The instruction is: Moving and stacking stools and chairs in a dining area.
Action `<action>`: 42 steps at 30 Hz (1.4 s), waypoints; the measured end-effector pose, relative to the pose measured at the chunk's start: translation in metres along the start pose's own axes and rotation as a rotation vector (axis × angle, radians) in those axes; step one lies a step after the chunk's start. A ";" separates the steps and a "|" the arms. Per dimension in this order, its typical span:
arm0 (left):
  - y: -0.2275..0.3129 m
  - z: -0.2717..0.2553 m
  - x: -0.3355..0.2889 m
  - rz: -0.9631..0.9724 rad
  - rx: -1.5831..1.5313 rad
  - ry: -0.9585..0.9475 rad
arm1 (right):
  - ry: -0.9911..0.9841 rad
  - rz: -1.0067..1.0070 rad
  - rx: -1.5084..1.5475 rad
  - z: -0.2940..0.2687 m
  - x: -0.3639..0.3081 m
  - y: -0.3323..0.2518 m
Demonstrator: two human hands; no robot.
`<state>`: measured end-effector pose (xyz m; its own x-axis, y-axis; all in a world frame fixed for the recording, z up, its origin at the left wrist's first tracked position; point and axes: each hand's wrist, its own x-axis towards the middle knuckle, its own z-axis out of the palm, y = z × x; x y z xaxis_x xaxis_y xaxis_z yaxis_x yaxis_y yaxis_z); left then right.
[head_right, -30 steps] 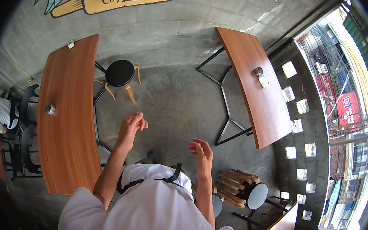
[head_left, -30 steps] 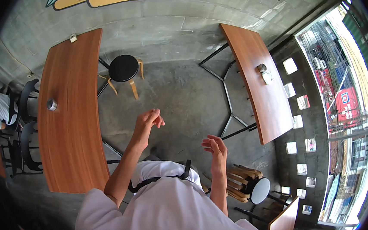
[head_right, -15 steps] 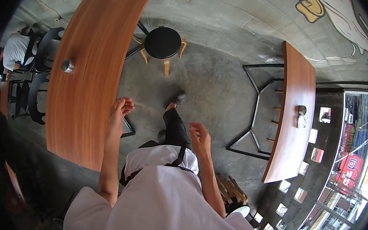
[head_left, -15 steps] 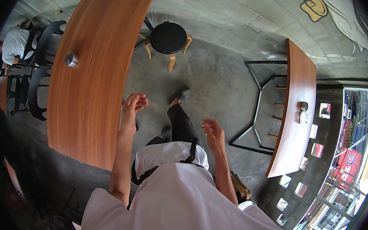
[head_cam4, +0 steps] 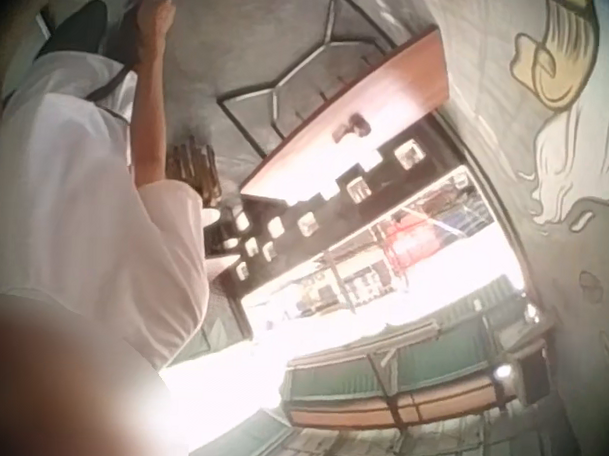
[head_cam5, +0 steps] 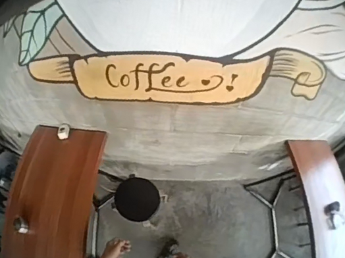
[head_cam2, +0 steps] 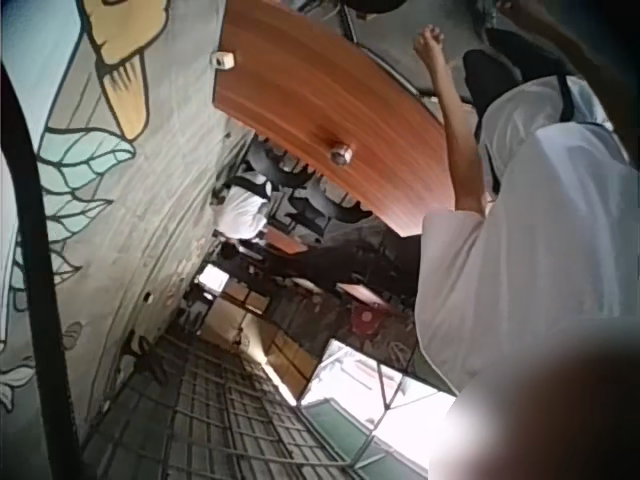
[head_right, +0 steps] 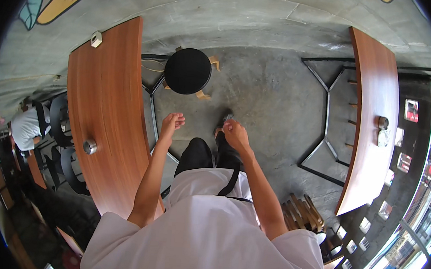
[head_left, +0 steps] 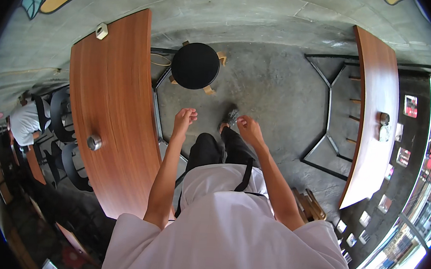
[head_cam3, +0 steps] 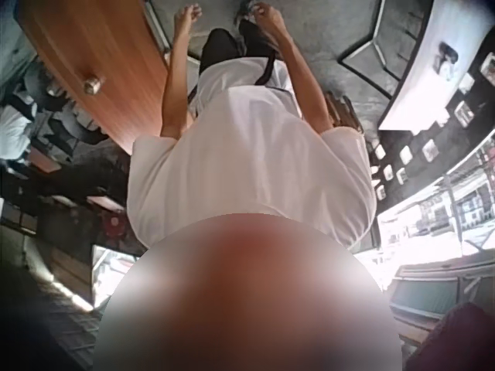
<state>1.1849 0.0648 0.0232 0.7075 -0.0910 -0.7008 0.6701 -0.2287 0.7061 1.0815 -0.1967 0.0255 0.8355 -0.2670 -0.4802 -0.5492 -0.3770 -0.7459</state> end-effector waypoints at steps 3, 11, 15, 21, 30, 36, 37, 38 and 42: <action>0.016 0.010 0.053 -0.025 0.018 -0.015 | 0.003 -0.070 -0.017 0.007 0.056 -0.001; 0.020 0.003 0.203 -0.067 0.195 -0.023 | 0.003 0.302 0.140 0.009 0.172 0.033; -0.015 -0.033 0.276 -0.045 0.418 -0.009 | 0.026 0.585 0.648 0.027 0.199 0.058; -0.018 -0.076 0.371 -0.026 0.555 0.160 | 0.043 0.708 0.567 0.091 0.243 0.066; 0.006 -0.117 0.454 -0.055 0.459 0.253 | 0.146 0.668 0.728 0.206 0.325 0.016; 0.006 -0.083 0.444 -0.126 0.514 0.125 | 0.183 0.828 0.876 0.205 0.339 0.027; 0.005 -0.102 0.442 -0.139 0.462 0.182 | 0.102 0.837 0.910 0.202 0.338 0.015; 0.011 -0.094 0.444 -0.137 0.395 0.199 | 0.115 0.824 0.934 0.190 0.338 0.027; 0.010 -0.082 0.409 -0.112 0.381 0.299 | 0.181 0.790 0.782 0.160 0.306 0.032</action>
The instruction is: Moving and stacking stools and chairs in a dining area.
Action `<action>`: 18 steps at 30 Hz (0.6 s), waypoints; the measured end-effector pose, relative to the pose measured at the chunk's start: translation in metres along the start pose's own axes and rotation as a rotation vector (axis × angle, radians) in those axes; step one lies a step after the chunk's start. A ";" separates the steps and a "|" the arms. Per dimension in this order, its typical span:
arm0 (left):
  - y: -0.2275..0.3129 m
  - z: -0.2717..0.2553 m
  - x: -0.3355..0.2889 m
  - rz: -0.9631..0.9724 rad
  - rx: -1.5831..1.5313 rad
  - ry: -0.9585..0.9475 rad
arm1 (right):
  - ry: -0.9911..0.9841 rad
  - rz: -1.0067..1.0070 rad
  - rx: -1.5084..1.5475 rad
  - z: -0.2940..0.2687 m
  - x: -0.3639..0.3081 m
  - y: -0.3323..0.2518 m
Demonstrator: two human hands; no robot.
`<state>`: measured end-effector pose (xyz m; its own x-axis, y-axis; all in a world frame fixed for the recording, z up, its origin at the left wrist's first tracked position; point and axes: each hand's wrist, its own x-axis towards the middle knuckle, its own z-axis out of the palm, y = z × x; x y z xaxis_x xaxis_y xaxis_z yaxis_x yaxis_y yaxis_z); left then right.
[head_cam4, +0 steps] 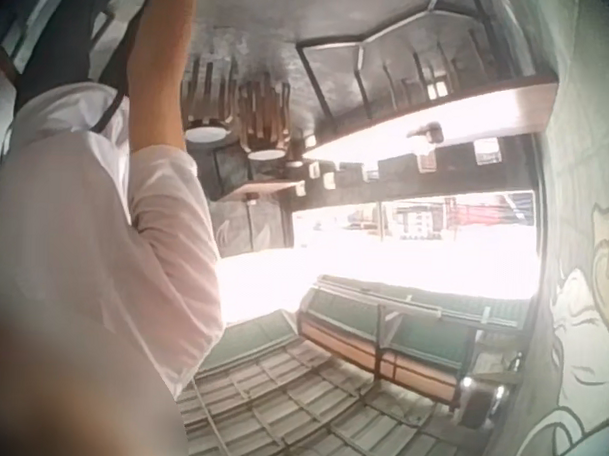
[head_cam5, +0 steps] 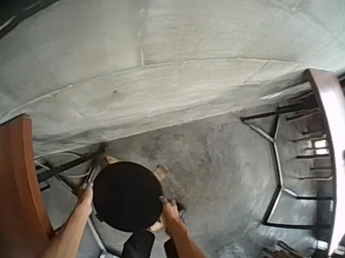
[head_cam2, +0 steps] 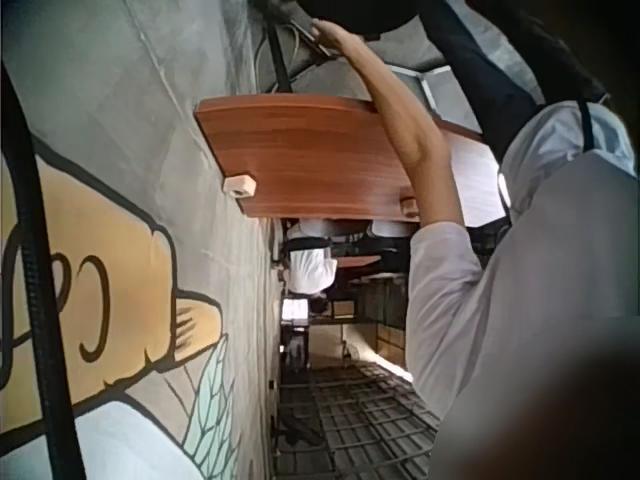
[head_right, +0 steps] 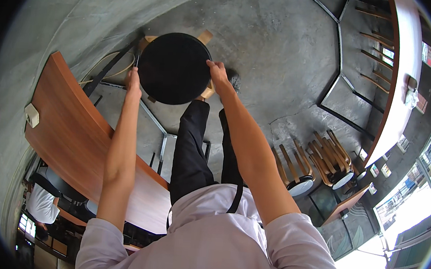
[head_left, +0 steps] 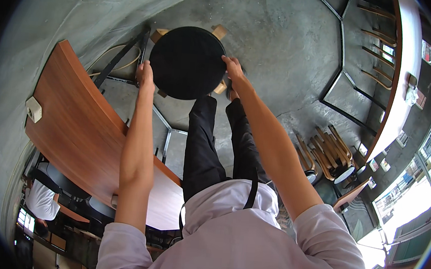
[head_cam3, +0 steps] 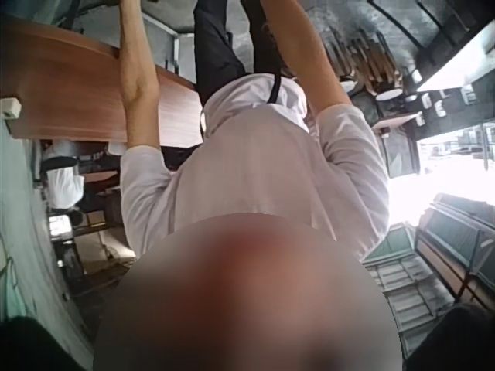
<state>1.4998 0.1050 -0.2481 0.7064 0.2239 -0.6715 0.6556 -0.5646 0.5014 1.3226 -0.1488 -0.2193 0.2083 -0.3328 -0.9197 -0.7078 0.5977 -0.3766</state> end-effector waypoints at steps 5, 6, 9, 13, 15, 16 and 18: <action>0.013 0.024 -0.103 -0.136 -0.278 -0.130 | -0.040 0.050 0.154 -0.110 -0.044 0.050; 0.016 0.022 -0.124 -0.144 -0.283 -0.142 | -0.022 0.063 0.229 -0.124 -0.068 0.056; 0.031 0.017 -0.191 -0.057 -0.113 -0.217 | 0.023 0.020 0.368 -0.169 -0.141 0.075; 0.065 0.024 -0.283 0.174 -0.029 -0.356 | 0.163 -0.115 0.578 -0.221 -0.219 0.101; 0.092 0.026 -0.331 0.226 0.025 -0.419 | 0.216 -0.125 0.698 -0.239 -0.252 0.100; 0.102 0.030 -0.346 0.279 0.031 -0.452 | 0.264 -0.099 0.785 -0.251 -0.270 0.098; 0.117 0.035 -0.374 0.356 0.053 -0.571 | 0.310 -0.192 0.826 -0.268 -0.307 0.084</action>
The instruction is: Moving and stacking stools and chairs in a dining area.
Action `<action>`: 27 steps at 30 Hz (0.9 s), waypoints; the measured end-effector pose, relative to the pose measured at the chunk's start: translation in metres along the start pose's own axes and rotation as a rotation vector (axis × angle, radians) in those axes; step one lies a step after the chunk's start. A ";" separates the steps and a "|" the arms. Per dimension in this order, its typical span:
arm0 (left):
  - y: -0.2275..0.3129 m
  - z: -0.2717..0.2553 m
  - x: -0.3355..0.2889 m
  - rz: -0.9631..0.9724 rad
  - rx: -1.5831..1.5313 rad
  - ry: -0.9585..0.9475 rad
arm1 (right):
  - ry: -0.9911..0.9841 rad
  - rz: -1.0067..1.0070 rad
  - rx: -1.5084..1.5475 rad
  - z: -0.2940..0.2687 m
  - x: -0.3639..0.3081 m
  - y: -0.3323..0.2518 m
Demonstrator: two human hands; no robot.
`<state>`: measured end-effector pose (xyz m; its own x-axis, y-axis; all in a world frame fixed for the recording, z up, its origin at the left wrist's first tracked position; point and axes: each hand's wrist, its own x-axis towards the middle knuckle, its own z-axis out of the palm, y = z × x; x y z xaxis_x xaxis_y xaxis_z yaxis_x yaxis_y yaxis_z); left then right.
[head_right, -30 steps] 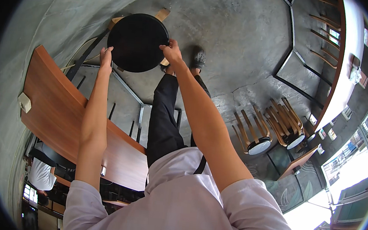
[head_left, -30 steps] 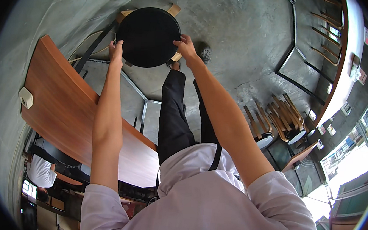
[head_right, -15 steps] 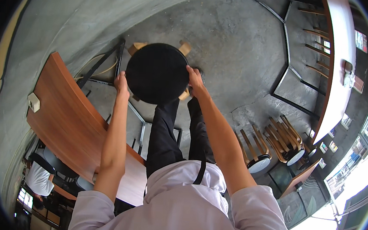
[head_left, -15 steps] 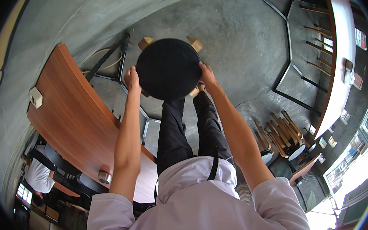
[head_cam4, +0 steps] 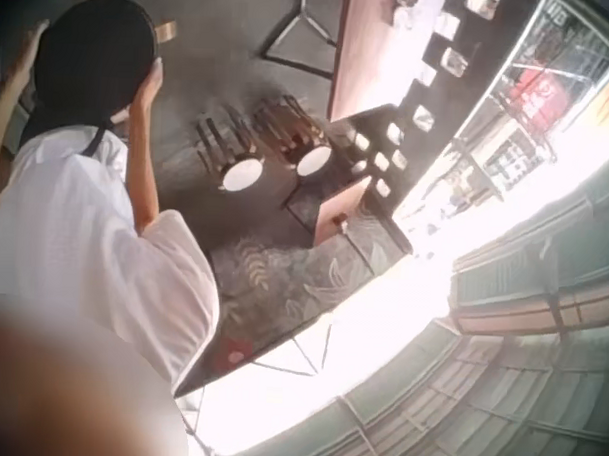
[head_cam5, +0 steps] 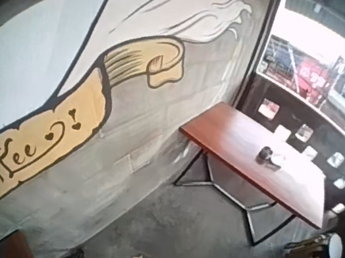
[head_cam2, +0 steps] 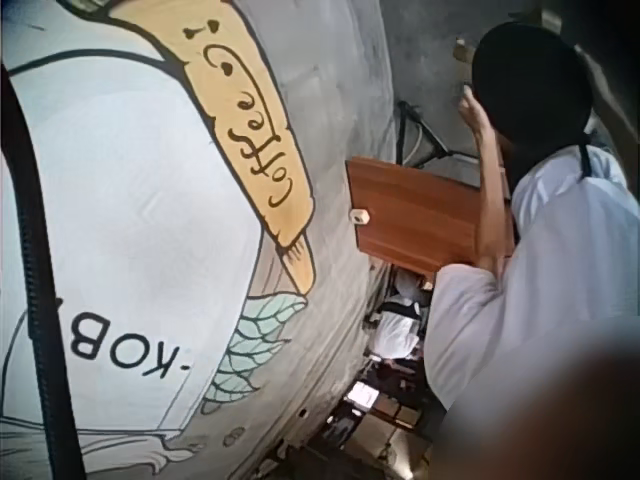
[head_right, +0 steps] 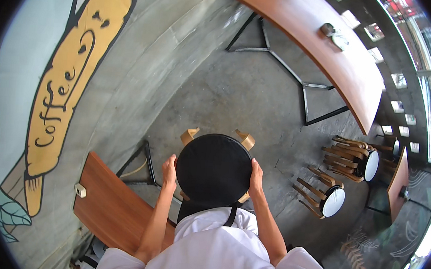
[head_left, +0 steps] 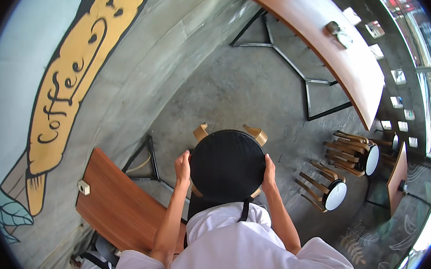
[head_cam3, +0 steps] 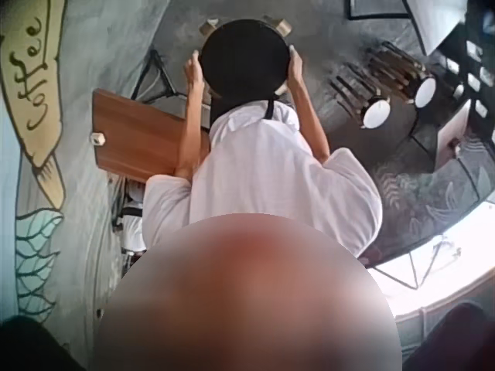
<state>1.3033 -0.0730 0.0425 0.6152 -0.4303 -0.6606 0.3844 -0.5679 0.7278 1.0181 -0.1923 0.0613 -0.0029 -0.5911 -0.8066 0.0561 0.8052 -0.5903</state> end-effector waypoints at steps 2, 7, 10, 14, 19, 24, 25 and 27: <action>0.024 0.018 -0.012 0.115 0.016 -0.072 | 0.003 -0.175 0.011 -0.013 -0.018 -0.022; 0.082 0.073 -0.044 0.349 0.213 -0.235 | -0.061 -0.336 0.212 -0.062 -0.038 -0.071; 0.093 0.129 -0.059 0.450 0.043 -0.269 | -0.028 -0.497 0.132 -0.097 -0.044 -0.098; 0.101 0.212 -0.080 0.394 -0.095 -0.464 | 0.207 -0.598 0.107 -0.159 -0.060 -0.126; 0.127 0.317 -0.141 0.444 0.036 -0.752 | 0.545 -0.660 0.291 -0.228 -0.084 -0.104; 0.127 0.400 -0.173 0.572 0.208 -1.140 | 0.786 -0.720 0.556 -0.264 -0.137 -0.067; 0.127 0.416 -0.188 0.563 0.231 -1.168 | 0.860 -0.732 0.567 -0.268 -0.149 -0.062; 0.131 0.436 -0.216 0.597 0.253 -1.283 | 0.947 -0.744 0.575 -0.271 -0.159 -0.053</action>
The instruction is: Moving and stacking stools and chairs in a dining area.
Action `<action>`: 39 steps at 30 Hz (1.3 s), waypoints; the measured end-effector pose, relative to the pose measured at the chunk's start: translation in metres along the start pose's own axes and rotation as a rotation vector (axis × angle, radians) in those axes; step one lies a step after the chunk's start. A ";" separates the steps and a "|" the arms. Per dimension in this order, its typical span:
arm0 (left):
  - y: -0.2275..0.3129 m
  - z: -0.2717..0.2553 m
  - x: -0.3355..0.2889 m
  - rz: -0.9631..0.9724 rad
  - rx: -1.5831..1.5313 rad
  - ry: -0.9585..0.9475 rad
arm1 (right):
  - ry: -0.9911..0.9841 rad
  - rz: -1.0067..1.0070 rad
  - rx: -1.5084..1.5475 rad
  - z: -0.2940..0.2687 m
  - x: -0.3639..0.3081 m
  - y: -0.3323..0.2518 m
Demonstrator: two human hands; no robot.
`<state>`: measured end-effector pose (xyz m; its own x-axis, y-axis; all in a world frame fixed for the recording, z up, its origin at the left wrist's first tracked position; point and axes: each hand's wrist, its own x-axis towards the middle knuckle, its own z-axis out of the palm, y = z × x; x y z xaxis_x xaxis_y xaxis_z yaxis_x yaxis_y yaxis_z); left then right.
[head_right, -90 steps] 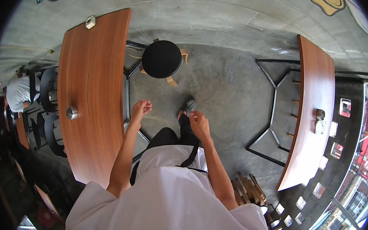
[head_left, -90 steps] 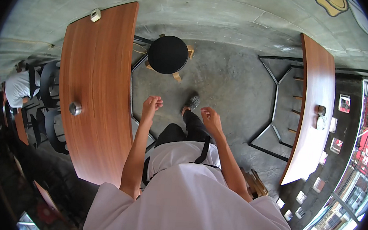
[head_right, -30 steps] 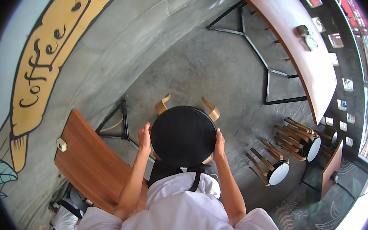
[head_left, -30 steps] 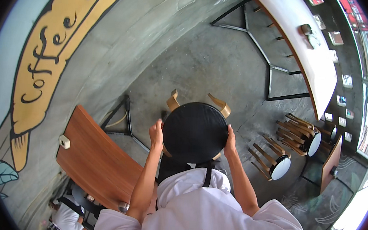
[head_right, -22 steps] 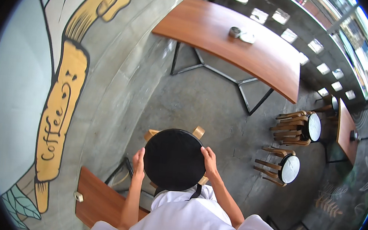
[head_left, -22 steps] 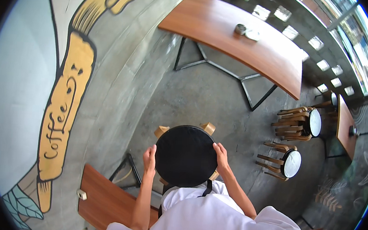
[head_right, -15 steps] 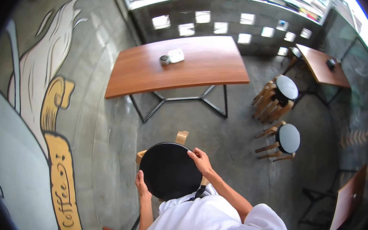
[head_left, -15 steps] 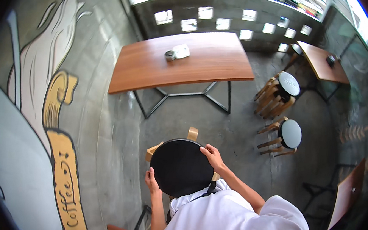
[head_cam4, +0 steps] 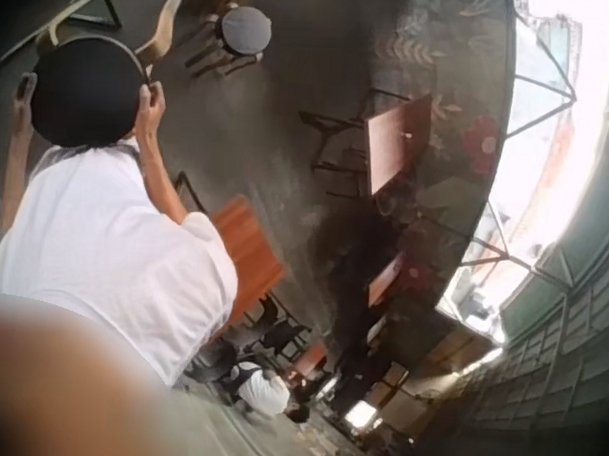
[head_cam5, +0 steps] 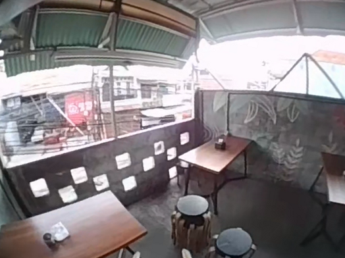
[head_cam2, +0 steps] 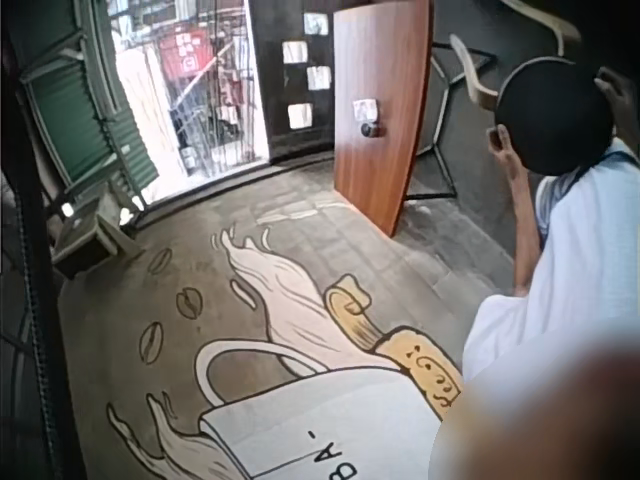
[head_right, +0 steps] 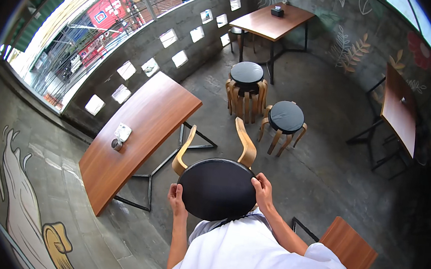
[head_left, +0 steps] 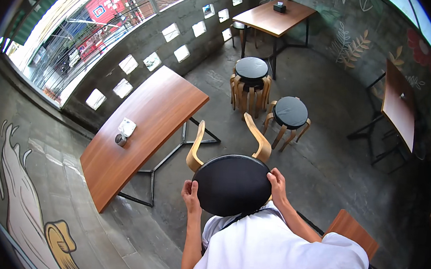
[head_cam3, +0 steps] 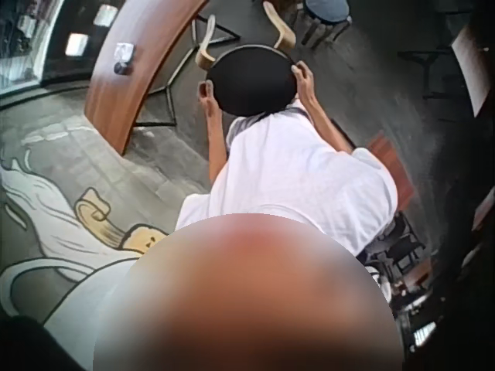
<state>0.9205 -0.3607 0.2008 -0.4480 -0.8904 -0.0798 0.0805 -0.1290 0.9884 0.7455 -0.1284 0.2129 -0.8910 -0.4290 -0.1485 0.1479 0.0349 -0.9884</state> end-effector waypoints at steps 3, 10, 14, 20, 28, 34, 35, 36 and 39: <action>0.002 0.040 0.031 0.002 0.002 -0.150 | 0.237 -0.068 0.066 -0.014 0.003 0.002; -0.012 0.114 0.111 -0.042 0.032 -0.411 | 0.587 -0.055 0.062 -0.010 0.046 -0.002; -0.024 0.146 0.165 -0.071 0.031 -0.465 | 0.652 -0.079 0.079 -0.001 0.097 -0.002; -0.022 0.217 0.248 -0.091 0.004 -0.572 | 0.740 -0.104 0.085 0.001 0.188 -0.020; -0.039 0.306 0.305 -0.151 0.094 -0.791 | 0.961 -0.110 0.000 -0.020 0.244 -0.035; -0.055 0.387 0.307 -0.186 0.162 -0.906 | 1.081 -0.063 -0.010 -0.066 0.264 -0.035; -0.059 0.399 0.306 -0.197 0.164 -0.907 | 1.091 -0.064 0.005 -0.076 0.268 -0.034; -0.063 0.411 0.305 -0.201 0.171 -0.919 | 1.097 -0.064 0.020 -0.087 0.273 -0.033; -0.071 0.448 0.297 -0.205 0.193 -0.906 | 1.085 -0.035 0.037 -0.124 0.294 -0.033</action>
<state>0.3831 -0.4203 0.1654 -0.9641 -0.1708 -0.2033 -0.1887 -0.0982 0.9771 0.4250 -0.1437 0.1978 -0.7966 0.5981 -0.0878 0.1117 0.0028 -0.9937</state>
